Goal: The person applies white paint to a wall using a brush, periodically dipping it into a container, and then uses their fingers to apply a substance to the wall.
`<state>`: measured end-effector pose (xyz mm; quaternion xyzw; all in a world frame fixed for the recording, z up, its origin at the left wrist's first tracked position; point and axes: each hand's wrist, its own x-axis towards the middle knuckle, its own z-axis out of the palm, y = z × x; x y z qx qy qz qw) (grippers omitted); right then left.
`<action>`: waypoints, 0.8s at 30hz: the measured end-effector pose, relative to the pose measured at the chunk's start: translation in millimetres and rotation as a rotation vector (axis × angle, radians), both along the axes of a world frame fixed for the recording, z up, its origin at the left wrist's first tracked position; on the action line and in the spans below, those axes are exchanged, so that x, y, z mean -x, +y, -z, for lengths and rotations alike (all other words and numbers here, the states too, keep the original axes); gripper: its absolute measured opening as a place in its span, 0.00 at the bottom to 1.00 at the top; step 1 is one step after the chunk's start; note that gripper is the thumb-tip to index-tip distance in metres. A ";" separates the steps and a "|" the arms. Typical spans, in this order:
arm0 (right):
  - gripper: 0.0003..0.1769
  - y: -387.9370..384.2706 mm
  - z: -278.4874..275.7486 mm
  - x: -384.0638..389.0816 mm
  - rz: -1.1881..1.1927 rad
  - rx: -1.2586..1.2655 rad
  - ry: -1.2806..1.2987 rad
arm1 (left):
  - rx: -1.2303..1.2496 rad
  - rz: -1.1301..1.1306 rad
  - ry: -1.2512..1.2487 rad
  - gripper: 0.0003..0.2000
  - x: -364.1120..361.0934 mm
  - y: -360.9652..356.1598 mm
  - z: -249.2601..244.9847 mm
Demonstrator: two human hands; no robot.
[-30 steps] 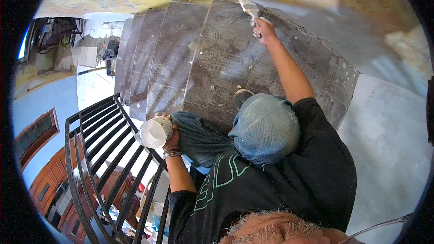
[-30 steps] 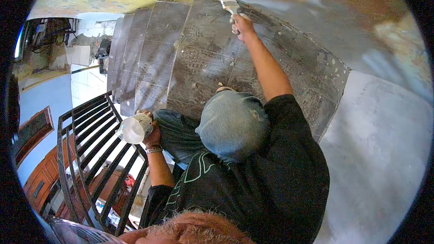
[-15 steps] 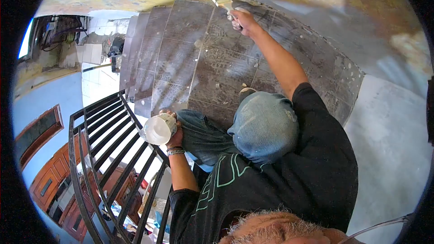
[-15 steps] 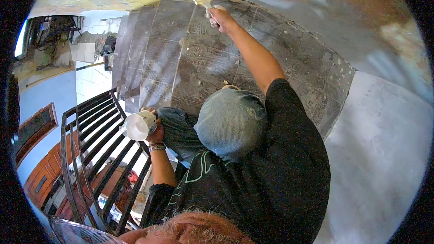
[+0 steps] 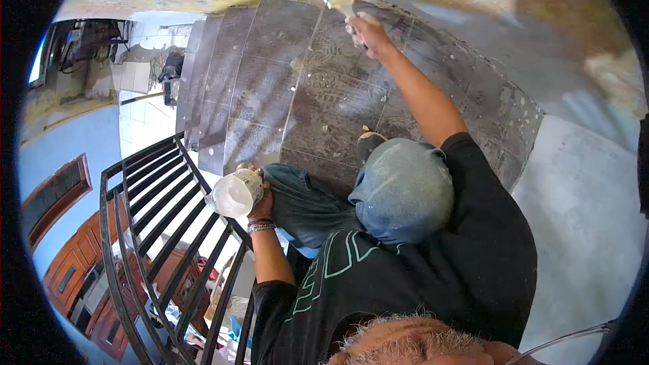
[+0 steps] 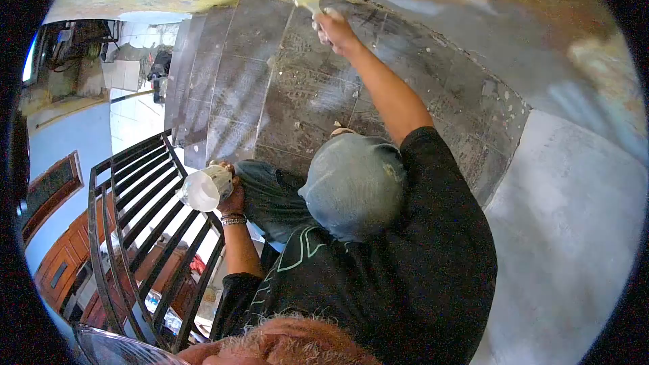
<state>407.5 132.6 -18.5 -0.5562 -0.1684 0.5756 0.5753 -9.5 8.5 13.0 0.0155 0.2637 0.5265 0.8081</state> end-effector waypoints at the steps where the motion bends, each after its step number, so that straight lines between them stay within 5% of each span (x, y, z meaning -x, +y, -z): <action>1: 0.06 0.2 2.5 -2.7 0.001 -0.003 -0.002 | -0.003 0.001 -0.002 0.22 -1.9 1.6 -0.1; 5: 0.06 -1.2 22.5 -13.0 -0.007 0.089 0.130 | -0.018 0.009 -0.013 0.22 0.6 -1.5 -0.7; 17: 0.07 -18.8 10.9 -19.1 -0.058 0.070 -0.090 | -0.100 0.027 0.045 0.23 -4.2 0.6 2.4; 22: 0.06 -9.2 6.8 -36.5 0.091 0.108 0.003 | -0.054 0.021 0.029 0.23 -3.0 -0.7 0.4; 24: 0.06 -11.2 -4.8 -32.6 0.118 0.047 0.035 | -0.475 0.270 1.057 0.22 -1.6 -4.7 4.3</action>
